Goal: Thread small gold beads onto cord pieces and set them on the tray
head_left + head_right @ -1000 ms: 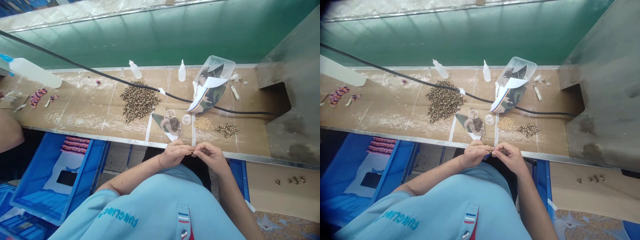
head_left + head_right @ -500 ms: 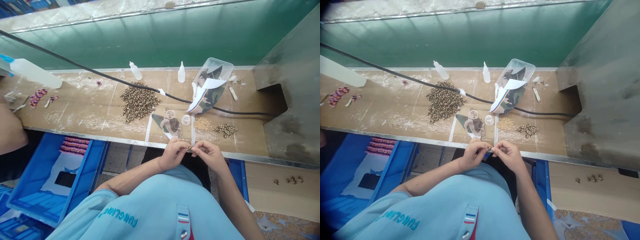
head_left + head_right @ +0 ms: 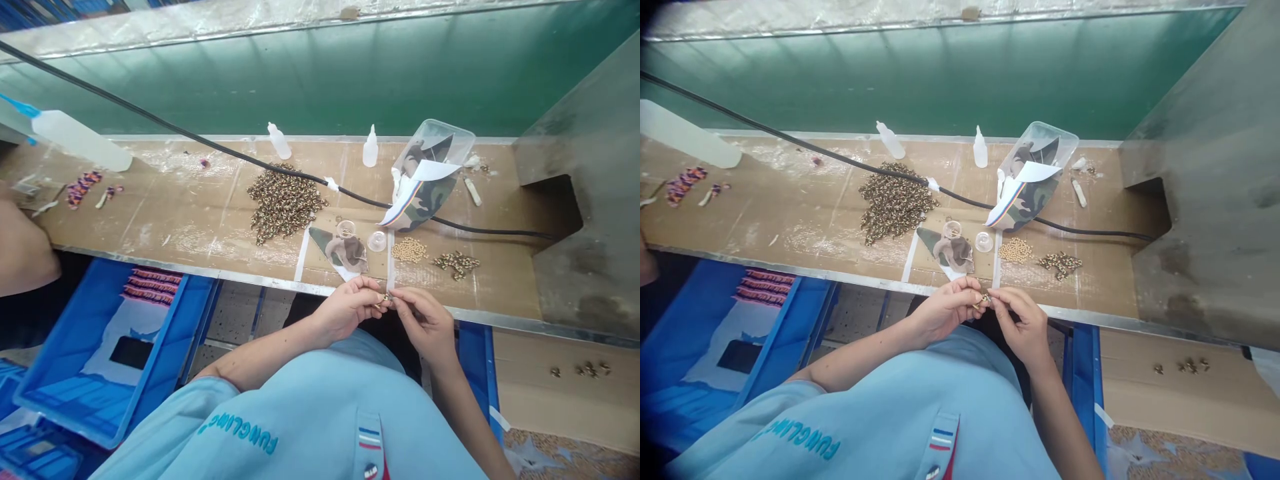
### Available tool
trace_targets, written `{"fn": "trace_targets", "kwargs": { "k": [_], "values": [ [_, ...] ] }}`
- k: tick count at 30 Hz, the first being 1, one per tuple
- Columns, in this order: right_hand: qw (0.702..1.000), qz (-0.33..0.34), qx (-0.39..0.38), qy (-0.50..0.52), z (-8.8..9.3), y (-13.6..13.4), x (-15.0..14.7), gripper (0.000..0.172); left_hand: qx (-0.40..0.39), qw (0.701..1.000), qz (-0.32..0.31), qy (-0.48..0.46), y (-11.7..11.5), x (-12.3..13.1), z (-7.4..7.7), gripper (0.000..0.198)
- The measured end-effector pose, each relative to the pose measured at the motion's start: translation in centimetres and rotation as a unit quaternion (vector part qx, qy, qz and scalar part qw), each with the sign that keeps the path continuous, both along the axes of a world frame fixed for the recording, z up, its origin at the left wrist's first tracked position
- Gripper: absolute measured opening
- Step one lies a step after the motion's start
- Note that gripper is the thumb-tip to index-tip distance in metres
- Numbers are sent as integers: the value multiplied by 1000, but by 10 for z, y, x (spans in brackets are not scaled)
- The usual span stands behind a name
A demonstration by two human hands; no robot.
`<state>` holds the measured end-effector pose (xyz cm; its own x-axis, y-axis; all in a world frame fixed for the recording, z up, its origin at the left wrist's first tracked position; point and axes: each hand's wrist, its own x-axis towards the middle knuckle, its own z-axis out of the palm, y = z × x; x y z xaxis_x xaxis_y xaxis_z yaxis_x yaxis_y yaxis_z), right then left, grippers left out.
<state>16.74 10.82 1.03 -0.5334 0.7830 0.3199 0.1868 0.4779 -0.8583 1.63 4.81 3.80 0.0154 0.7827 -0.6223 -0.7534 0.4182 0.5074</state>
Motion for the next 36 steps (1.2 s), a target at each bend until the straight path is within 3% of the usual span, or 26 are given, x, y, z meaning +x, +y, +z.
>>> {"fn": "trace_targets", "kwargs": {
  "k": [7, 21, 27, 32, 36],
  "values": [
    [998, 5, 65, -13, -2, -3, 1, 25, -7, 999, 15, -37, 0, 0, -5, 28],
    [998, 41, 39, 16, 2, 1, -1, 21, -17, 999, 24, -42, 0, 3, -12, 31],
    [999, 36, 11, 3, 1, 0, 2, 19, -12, 999, 11, -40, -2, 2, -9, 31],
    [999, -15, -41, -10, -3, -6, 7, 20, 11, 1000, 2, 11, -5, 4, -10, 38],
    [999, 6, -37, -26, -5, -8, 5, 24, 46, 996, -8, 73, -6, 6, -12, 41]
  ]
}}
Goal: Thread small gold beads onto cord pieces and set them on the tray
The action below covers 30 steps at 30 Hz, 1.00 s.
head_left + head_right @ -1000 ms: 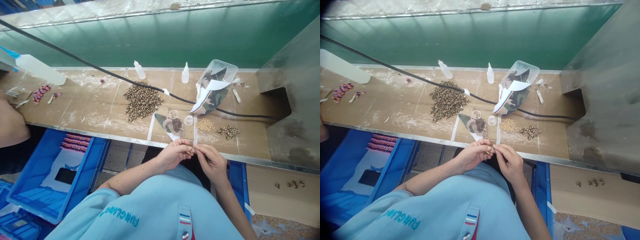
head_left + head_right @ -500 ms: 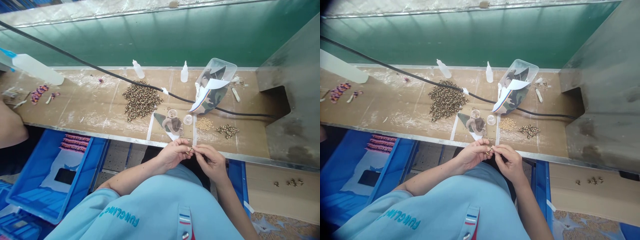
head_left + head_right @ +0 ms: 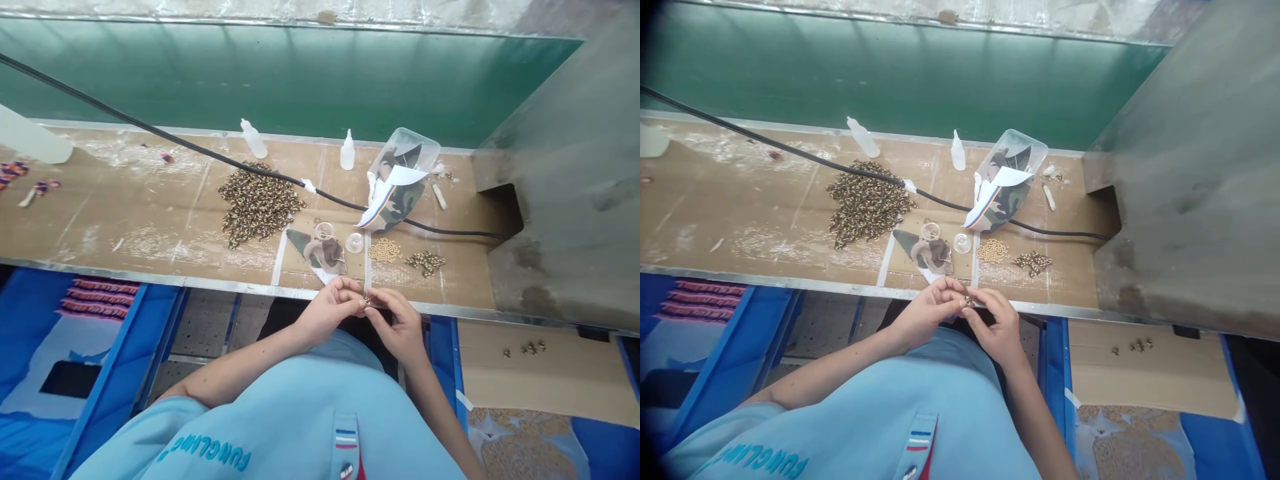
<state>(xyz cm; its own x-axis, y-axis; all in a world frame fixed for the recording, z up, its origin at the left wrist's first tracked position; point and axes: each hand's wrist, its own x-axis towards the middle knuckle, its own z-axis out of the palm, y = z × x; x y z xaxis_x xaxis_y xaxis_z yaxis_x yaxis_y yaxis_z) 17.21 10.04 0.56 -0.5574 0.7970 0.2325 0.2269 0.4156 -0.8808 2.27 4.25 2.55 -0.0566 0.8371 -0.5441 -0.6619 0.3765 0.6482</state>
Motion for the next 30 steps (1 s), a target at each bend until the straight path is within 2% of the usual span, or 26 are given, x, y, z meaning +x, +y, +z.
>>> {"fn": "trace_targets", "kwargs": {
  "k": [3, 10, 15, 17, 20, 25, 28, 30],
  "values": [
    [1000, -6, 12, -5, 1, 0, -4, 20, 11, 1000, -6, 19, 1, 1, 0, 40],
    [1000, -10, -13, 18, 6, 1, -6, 8, 20, 998, -20, 48, 3, 1, 6, 39],
    [998, -36, -41, 15, 5, 3, 0, 9, 45, 995, -36, 76, 4, 2, 4, 33],
    [995, -78, -60, 2, 4, 7, 6, 12, 63, 992, -39, 106, 4, 1, 2, 32],
    [981, -179, -67, -17, 0, 19, 20, 20, 77, 983, -39, 160, 5, -2, -1, 28],
    [945, -321, -13, -54, -6, 47, 45, 30, 77, 973, -42, 214, 5, -7, -7, 22],
    [928, -368, -4, -54, -8, 56, 56, 31, 70, 970, -60, 226, 5, -10, -10, 20],
    [928, -370, -28, -33, -9, 56, 67, 31, 63, 969, -74, 229, 4, -11, -11, 22]
  ]
}}
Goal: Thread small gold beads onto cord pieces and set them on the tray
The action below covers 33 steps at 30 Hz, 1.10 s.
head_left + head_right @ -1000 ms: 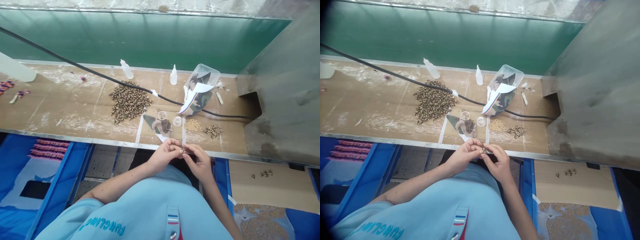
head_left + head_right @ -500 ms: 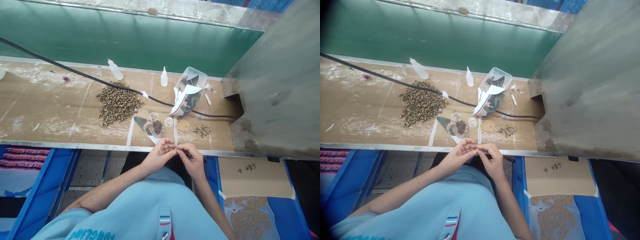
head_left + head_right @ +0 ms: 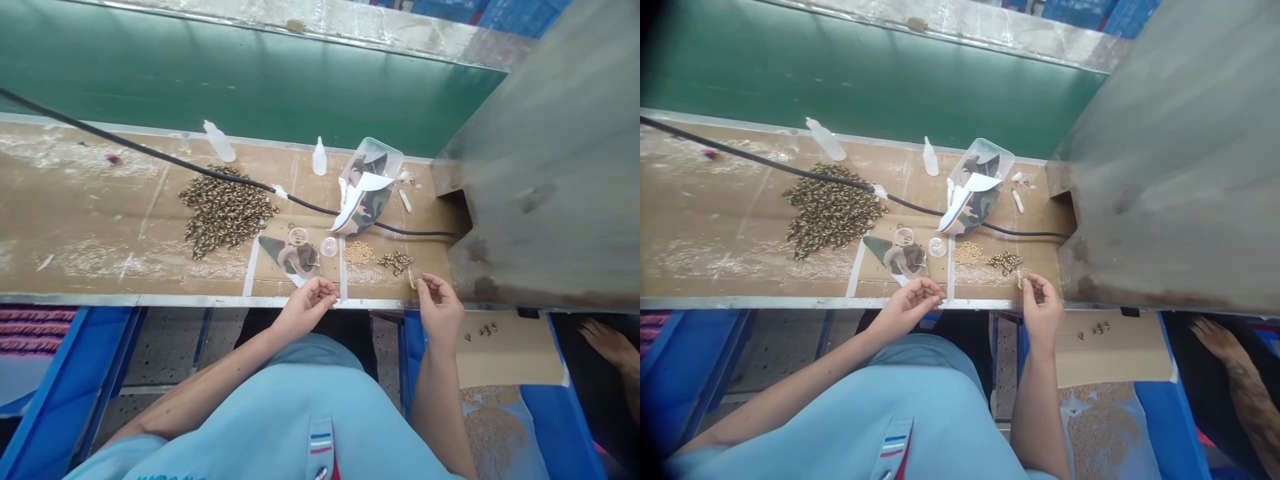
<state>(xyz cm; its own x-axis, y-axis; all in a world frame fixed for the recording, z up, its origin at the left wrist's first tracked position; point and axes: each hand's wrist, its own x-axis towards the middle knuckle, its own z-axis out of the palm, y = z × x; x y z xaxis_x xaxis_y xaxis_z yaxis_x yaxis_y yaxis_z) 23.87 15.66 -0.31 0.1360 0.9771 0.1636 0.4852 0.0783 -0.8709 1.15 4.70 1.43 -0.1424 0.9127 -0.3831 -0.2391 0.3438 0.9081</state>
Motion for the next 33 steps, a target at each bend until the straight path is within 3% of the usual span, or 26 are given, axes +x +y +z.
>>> {"fn": "trace_targets", "kwargs": {
  "k": [5, 12, 17, 23, 29, 30, 33],
  "values": [
    [993, 12, -104, 62, -11, -16, 53, 40, -18, 999, -21, 24, -1, -5, 2, 23],
    [975, -176, -138, -20, -48, -19, 145, 47, -14, 998, -26, 51, 2, -3, 1, 28],
    [948, -256, -164, -97, -64, -1, 175, 32, -13, 996, -35, 77, 1, -1, 2, 27],
    [939, -264, -154, -157, -54, 13, 179, 22, -12, 997, -27, 73, -2, 1, 4, 26],
    [951, -225, -131, -164, -37, -16, 157, 32, -7, 999, -19, 36, -1, 0, 4, 22],
    [960, -200, -125, -151, -33, -22, 147, 33, -4, 999, -19, 34, 0, 0, 4, 22],
    [996, 2, -32, -88, -19, -30, 98, 32, 3, 999, -23, 33, 1, 0, 1, 20]
  ]
}}
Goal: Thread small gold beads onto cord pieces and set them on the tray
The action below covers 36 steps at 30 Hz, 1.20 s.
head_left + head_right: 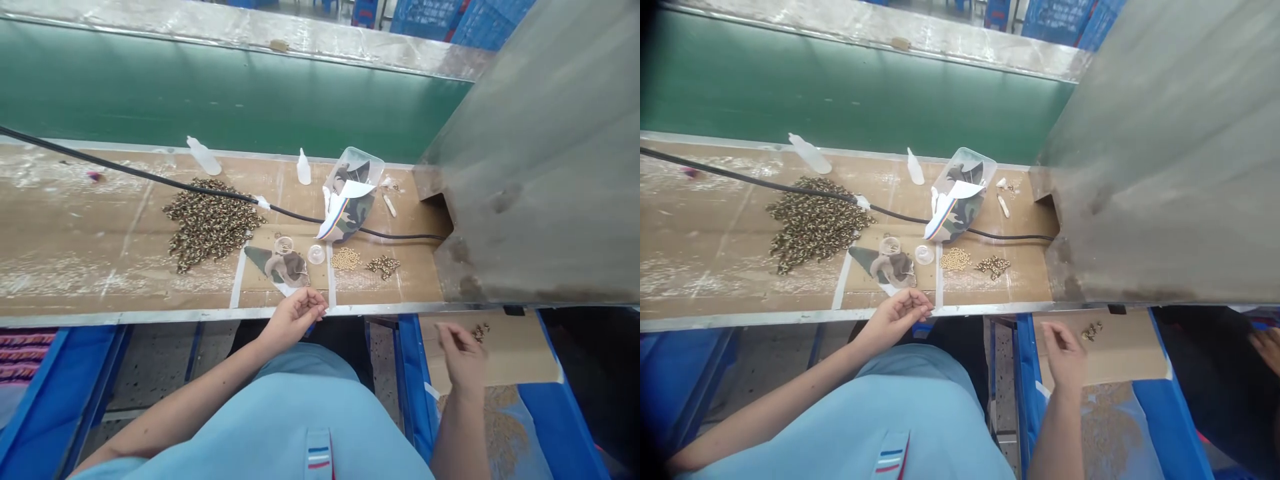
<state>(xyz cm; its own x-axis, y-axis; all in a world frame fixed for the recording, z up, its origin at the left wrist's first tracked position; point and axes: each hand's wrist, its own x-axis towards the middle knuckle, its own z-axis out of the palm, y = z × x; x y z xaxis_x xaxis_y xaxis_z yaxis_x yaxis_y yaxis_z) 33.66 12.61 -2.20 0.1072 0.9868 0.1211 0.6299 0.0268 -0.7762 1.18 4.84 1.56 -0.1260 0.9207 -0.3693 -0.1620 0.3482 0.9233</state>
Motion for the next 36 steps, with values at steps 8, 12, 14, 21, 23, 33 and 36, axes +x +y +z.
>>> {"fn": "trace_targets", "kwargs": {
  "k": [8, 12, 14, 21, 23, 33, 36],
  "values": [
    [960, 155, 153, -178, 12, 50, -121, 64, 10, 1000, 3, -28, -5, 0, -3, 23],
    [935, 195, 167, -243, 7, 72, -134, 65, 19, 999, 11, -29, -8, -1, -4, 26],
    [915, 247, 185, -261, 10, 78, -136, 53, 25, 999, 7, -24, -8, -1, -4, 27],
    [834, 380, 222, -334, 21, 96, -132, 29, 27, 1000, -12, -5, -6, -3, -6, 31],
    [822, 396, 234, -337, 22, 101, -130, 26, 32, 999, -10, -4, -6, -3, -7, 30],
    [805, 340, 322, -363, 18, 112, -125, 36, 38, 999, -12, -1, -8, -4, -9, 28],
    [809, 319, 304, -389, 14, 116, -124, 42, 38, 999, -14, 3, -7, -4, -10, 27]
  ]
}}
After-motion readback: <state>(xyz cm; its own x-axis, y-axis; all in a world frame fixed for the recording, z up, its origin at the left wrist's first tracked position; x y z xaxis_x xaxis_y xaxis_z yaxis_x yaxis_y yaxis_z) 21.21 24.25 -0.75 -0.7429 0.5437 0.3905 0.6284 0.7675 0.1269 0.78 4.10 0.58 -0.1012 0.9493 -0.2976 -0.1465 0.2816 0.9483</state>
